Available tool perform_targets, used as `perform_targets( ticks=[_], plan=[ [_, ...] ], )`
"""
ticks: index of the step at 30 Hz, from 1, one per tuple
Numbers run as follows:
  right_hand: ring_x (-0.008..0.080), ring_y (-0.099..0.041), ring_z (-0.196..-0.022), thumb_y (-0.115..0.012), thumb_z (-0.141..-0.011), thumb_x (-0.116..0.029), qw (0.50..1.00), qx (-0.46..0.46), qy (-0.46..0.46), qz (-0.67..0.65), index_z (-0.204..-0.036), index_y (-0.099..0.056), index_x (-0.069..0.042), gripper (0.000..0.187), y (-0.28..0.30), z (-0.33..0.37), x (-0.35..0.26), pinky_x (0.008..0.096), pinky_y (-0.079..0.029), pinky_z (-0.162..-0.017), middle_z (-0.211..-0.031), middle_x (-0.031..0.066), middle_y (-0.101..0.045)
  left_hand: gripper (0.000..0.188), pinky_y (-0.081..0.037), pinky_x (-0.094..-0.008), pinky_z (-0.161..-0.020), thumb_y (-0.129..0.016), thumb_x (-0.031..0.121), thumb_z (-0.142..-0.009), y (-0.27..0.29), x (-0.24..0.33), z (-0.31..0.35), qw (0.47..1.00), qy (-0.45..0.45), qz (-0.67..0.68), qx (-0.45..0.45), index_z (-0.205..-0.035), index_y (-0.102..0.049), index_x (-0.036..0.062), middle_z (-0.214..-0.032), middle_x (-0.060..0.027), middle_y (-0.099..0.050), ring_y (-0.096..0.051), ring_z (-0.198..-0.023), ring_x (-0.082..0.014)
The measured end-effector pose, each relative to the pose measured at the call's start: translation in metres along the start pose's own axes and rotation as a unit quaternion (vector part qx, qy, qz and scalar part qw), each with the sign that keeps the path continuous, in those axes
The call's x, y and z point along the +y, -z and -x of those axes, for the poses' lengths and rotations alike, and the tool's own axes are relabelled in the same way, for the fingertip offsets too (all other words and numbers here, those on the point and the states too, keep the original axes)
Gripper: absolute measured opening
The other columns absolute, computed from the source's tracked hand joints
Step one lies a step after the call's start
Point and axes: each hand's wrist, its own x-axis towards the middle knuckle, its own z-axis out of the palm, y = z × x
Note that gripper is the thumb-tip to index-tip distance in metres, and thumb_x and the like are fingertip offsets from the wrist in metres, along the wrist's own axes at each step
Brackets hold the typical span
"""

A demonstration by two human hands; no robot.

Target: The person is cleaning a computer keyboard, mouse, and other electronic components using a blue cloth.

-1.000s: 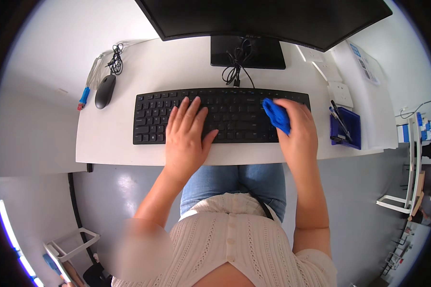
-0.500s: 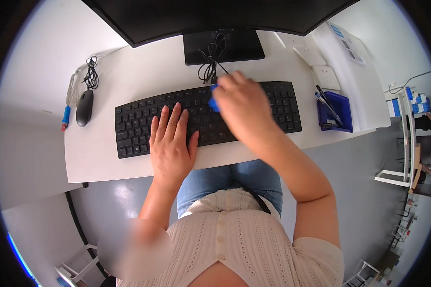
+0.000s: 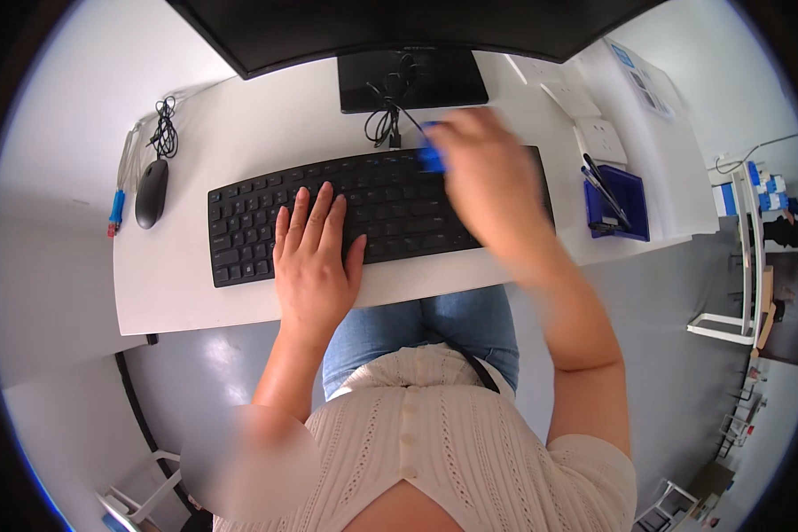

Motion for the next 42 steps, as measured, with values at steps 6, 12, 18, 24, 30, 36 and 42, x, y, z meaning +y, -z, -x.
perform_targets(
  ticks=[6, 12, 18, 24, 30, 36, 42],
  plan=[
    [0.0239, -0.061, -0.098, -0.071, -0.074, -0.011, 0.992, -0.040, 0.116, -0.022, -0.081, -0.068, -0.007, 0.009, -0.034, -0.011, -0.052, 0.0365, -0.054, -0.081, -0.095, 0.0046, -0.064, 0.045, -0.034, -0.0524, -0.116, -0.065, 0.024, -0.092, -0.004, -0.001, 0.002, 1.000, -0.006, -0.008, 0.007, -0.131, -0.061, 0.0034, -0.143, -0.0148, -0.057, -0.048, -0.138, -0.0373],
    [0.0278, -0.064, -0.101, -0.068, -0.078, -0.009, 0.992, -0.087, -0.005, 0.094, -0.082, -0.072, -0.003, 0.008, -0.001, 0.011, 0.016, 0.0406, -0.056, -0.080, -0.097, 0.0105, -0.067, 0.044, -0.032, -0.0504, -0.117, -0.064, 0.018, -0.093, 0.000, 0.001, 0.002, 1.000, 0.005, -0.008, -0.001, -0.134, -0.059, 0.0039, -0.146, -0.0143, -0.055, -0.045, -0.141, -0.0364],
    [0.0290, -0.066, -0.097, -0.068, -0.078, -0.002, 0.948, -0.178, -0.131, 0.227, -0.081, -0.073, -0.002, 0.006, 0.017, 0.021, 0.078, 0.0396, -0.058, -0.075, -0.096, 0.0120, -0.068, 0.062, -0.030, -0.0526, -0.118, -0.076, 0.036, -0.085, 0.004, 0.002, 0.001, 1.000, -0.001, 0.001, -0.014, -0.135, -0.058, 0.0015, -0.147, -0.0156, -0.054, -0.044, -0.142, -0.0376],
    [0.0266, -0.064, -0.087, -0.070, -0.076, -0.003, 0.946, -0.176, -0.110, 0.248, -0.087, -0.072, -0.001, 0.011, 0.012, 0.036, 0.047, 0.0362, -0.057, -0.069, -0.087, 0.0109, -0.065, 0.086, -0.029, -0.0541, -0.118, -0.083, 0.054, -0.071, 0.002, 0.003, 0.002, 1.000, -0.002, -0.010, -0.020, -0.137, -0.058, 0.0045, -0.147, -0.0177, -0.053, -0.043, -0.142, -0.0393],
    [0.0268, -0.063, -0.088, -0.070, -0.075, -0.002, 0.979, -0.130, -0.052, 0.145, -0.089, -0.071, -0.002, 0.014, 0.038, 0.069, 0.017, 0.0361, -0.057, -0.071, -0.086, 0.0091, -0.064, 0.083, -0.029, -0.0549, -0.118, -0.082, 0.055, -0.071, 0.004, 0.004, 0.001, 0.999, -0.003, -0.029, -0.037, -0.141, -0.058, 0.0186, -0.149, -0.0168, -0.051, -0.043, -0.141, -0.0400],
    [0.0281, -0.063, -0.097, -0.065, -0.079, 0.001, 0.992, -0.102, -0.058, 0.054, -0.098, -0.070, -0.004, 0.021, 0.040, 0.028, 0.035, 0.0383, -0.056, -0.083, -0.093, 0.0101, -0.068, 0.083, -0.029, -0.0551, -0.118, -0.082, 0.055, -0.071, 0.004, 0.004, 0.001, 0.999, -0.005, -0.033, -0.034, -0.142, -0.058, 0.0182, -0.149, -0.0166, -0.051, -0.043, -0.141, -0.0399],
    [0.0280, -0.061, -0.102, -0.062, -0.082, -0.001, 0.993, -0.104, -0.028, 0.037, -0.093, -0.068, -0.004, 0.013, 0.009, 0.035, 0.032, 0.0380, -0.055, -0.084, -0.097, 0.0075, -0.070, 0.082, -0.029, -0.0554, -0.118, -0.082, 0.056, -0.071, 0.002, 0.004, 0.001, 0.999, 0.002, -0.021, -0.042, -0.140, -0.060, 0.0176, -0.148, -0.0166, -0.052, -0.043, -0.141, -0.0405]
  ],
)
